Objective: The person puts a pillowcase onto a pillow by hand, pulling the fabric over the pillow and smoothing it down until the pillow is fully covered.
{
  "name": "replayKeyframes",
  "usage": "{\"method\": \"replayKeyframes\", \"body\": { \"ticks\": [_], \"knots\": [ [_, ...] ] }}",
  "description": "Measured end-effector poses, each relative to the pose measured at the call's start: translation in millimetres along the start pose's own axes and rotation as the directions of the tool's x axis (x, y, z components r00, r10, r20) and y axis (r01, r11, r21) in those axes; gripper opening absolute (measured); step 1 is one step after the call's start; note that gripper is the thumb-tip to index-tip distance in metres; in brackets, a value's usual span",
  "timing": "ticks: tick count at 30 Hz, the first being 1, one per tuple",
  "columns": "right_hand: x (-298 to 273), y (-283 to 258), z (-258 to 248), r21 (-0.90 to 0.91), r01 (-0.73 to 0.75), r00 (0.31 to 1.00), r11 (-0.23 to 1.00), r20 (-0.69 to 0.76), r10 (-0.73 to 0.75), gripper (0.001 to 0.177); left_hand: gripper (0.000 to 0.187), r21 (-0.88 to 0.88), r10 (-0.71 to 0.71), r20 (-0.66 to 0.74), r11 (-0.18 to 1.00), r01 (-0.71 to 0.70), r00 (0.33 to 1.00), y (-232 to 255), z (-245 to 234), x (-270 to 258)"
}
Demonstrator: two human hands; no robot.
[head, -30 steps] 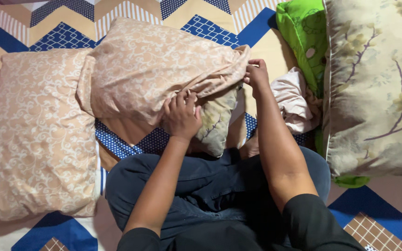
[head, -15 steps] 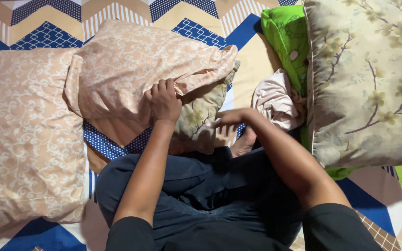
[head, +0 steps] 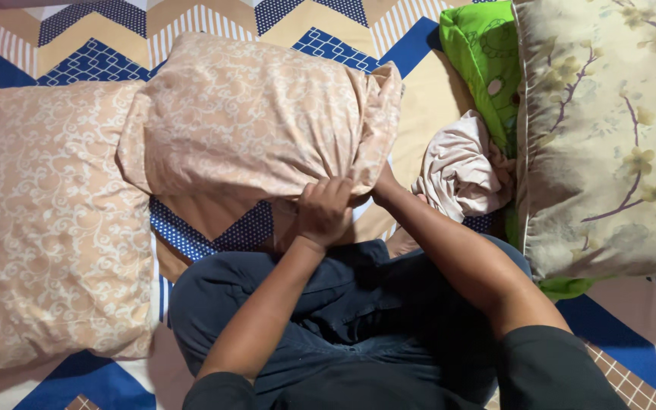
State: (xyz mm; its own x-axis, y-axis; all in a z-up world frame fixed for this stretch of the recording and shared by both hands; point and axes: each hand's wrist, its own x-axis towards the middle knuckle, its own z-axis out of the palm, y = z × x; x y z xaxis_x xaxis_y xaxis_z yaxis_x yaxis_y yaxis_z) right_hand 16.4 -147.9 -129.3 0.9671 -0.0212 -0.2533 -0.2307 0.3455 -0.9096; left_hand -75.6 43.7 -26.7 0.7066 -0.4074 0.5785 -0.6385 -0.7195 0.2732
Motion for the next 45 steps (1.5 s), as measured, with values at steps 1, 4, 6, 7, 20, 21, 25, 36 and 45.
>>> {"method": "replayKeyframes", "body": {
  "ticks": [1, 4, 6, 7, 20, 21, 25, 36, 45],
  "knots": [
    [-1, -4, 1, -0.001, 0.002, 1.000, 1.000, -0.003, -0.002, 0.026, 0.048, -0.013, 0.016, -0.046, 1.000, -0.017, 0.999, 0, 0, 2],
    [-2, -14, 11, -0.233, 0.195, 0.981, 0.953, 0.042, -0.190, 0.027, 0.057, 0.211, -0.221, -0.131, 0.946, 0.245, 0.967, -26, -18, 11],
    [-1, -22, 17, 0.020, 0.337, 0.941, 0.941, 0.020, -0.338, 0.028, 0.063, 0.292, -0.240, -0.247, 0.905, 0.309, 0.939, -44, -33, 6],
    [-2, -28, 18, 0.023, 0.336, 0.941, 0.941, 0.021, -0.337, 0.028, 0.043, 0.292, -0.393, -0.182, 0.854, 0.432, 0.901, -53, -37, 5],
    [-14, -48, 19, 0.103, 0.228, 0.973, 0.968, 0.015, -0.230, 0.023, 0.024, 0.215, -0.241, -0.344, 0.921, 0.326, 0.907, -64, -29, 7],
    [-14, -46, 20, 0.095, 0.227, 0.973, 0.969, 0.022, -0.230, 0.023, 0.024, 0.216, -0.242, -0.349, 0.919, 0.329, 0.906, -64, -28, 6],
    [-12, -39, 18, 0.112, 0.216, 0.976, 0.970, -0.002, -0.217, 0.024, 0.009, 0.135, -0.188, -0.302, 0.962, 0.237, 0.935, -51, -23, 0],
    [10, -57, 15, 0.082, 0.150, 0.967, 0.985, 0.197, -0.163, 0.034, 0.046, -0.018, -0.015, -0.052, 1.000, 0.014, 0.999, -1, 8, -8],
    [14, -88, -41, 0.079, -0.039, 0.952, 0.996, 0.306, 0.013, 0.042, 0.062, 0.178, -0.049, -0.058, 0.982, 0.059, 0.997, -5, 17, -2]
  ]
}}
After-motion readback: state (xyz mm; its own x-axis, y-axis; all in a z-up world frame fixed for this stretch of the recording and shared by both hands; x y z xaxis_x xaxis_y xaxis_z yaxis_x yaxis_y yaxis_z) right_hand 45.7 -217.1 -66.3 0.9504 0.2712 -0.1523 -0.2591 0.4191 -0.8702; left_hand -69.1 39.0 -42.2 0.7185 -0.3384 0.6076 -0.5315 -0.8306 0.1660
